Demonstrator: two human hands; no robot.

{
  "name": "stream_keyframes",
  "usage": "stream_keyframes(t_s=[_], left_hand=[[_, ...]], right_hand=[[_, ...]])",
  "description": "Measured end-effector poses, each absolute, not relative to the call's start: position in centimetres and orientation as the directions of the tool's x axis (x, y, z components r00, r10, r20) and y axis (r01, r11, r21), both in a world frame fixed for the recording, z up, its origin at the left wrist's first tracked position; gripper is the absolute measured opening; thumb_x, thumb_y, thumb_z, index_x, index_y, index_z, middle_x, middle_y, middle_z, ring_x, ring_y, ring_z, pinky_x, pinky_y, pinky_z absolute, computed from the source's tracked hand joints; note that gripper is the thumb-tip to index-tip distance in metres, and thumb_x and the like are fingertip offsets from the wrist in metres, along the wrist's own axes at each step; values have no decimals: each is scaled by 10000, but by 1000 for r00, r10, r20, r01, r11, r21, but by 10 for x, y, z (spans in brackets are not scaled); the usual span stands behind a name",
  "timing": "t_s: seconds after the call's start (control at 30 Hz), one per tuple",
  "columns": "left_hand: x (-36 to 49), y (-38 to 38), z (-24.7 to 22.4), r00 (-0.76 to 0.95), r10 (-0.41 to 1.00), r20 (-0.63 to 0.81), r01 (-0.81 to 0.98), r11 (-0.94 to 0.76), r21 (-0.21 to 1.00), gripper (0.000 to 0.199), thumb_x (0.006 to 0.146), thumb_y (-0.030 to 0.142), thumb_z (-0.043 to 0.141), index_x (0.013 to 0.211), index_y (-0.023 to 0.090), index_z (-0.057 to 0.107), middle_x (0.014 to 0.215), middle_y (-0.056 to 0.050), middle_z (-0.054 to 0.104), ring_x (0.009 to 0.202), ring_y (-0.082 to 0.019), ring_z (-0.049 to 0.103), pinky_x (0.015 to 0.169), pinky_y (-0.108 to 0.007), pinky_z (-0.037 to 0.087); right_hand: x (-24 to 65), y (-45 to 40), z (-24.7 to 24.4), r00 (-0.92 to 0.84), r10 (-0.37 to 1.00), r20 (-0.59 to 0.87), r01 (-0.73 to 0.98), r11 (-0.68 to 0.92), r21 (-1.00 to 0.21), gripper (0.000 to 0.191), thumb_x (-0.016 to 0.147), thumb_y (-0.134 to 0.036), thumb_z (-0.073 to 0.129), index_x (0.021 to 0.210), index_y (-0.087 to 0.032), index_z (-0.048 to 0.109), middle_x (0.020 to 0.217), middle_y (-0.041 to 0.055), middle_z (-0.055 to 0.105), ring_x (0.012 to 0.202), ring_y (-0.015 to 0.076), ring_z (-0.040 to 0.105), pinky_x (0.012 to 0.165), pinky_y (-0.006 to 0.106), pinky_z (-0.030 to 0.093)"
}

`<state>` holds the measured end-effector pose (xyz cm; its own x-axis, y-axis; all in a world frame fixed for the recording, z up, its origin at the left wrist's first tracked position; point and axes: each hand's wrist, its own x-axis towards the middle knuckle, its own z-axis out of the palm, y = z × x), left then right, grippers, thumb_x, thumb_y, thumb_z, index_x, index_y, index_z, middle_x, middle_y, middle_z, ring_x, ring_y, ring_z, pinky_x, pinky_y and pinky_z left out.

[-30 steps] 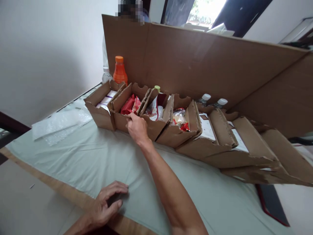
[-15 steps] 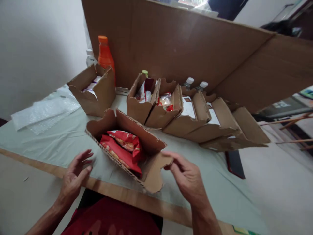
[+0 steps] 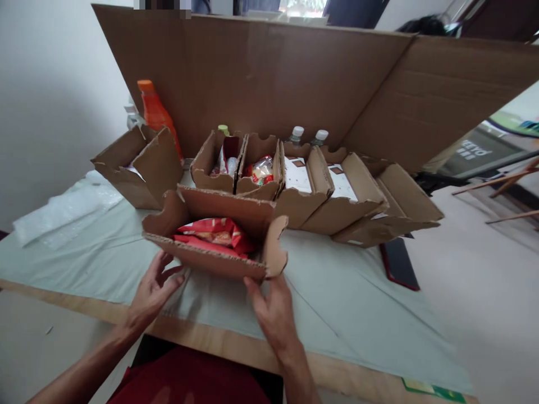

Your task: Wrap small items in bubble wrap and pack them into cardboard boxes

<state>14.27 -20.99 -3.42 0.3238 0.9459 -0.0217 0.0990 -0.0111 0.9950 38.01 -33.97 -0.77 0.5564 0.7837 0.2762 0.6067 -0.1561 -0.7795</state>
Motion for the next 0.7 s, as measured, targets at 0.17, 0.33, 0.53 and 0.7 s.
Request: stream_keyframes(t_s=[0.17, 0.33, 0.53, 0.7], left_hand=[[199, -183, -41, 357, 921, 157, 89, -201, 976, 865, 781, 277, 649, 1582, 186, 337, 1632, -160, 410, 1510, -355, 394, 1204, -554, 414], [176, -183, -61, 462, 872, 160, 258, -305, 916, 817, 805, 248, 649, 1575, 178, 388, 1603, -168, 470, 1471, -325, 470, 1195, -529, 435], [77, -140, -60, 233, 933, 273, 660, -358, 660, 339, 843, 280, 606, 1155, 218, 723, 1356, -125, 680, 1301, -295, 617, 1125, -494, 506], [1, -33, -37, -61, 953, 298, 811, -127, 572, 385, 813, 239, 598, 1178, 154, 684, 1421, -183, 607, 1405, -371, 481, 1214, -607, 331]], right_hand=[[423, -318, -18, 627, 753, 200, 488, -180, -854, 498, 861, -601, 616, 1132, -184, 646, 1034, 118, 746, 828, 248, 707, 770, 381, 577], [418, -337, -75, 660, 716, 226, 587, -304, -751, 692, 879, -674, 547, 1322, -145, 608, 1249, 188, 707, 1040, 322, 705, 881, 474, 562], [417, -355, -94, 628, 724, 286, 673, -320, -667, 650, 928, -667, 504, 1283, -148, 670, 1303, 185, 695, 1165, 368, 672, 951, 509, 549], [425, -349, -98, 571, 753, 327, 728, -280, -626, 559, 941, -634, 507, 1217, -183, 690, 1272, 162, 708, 1142, 372, 679, 910, 512, 561]])
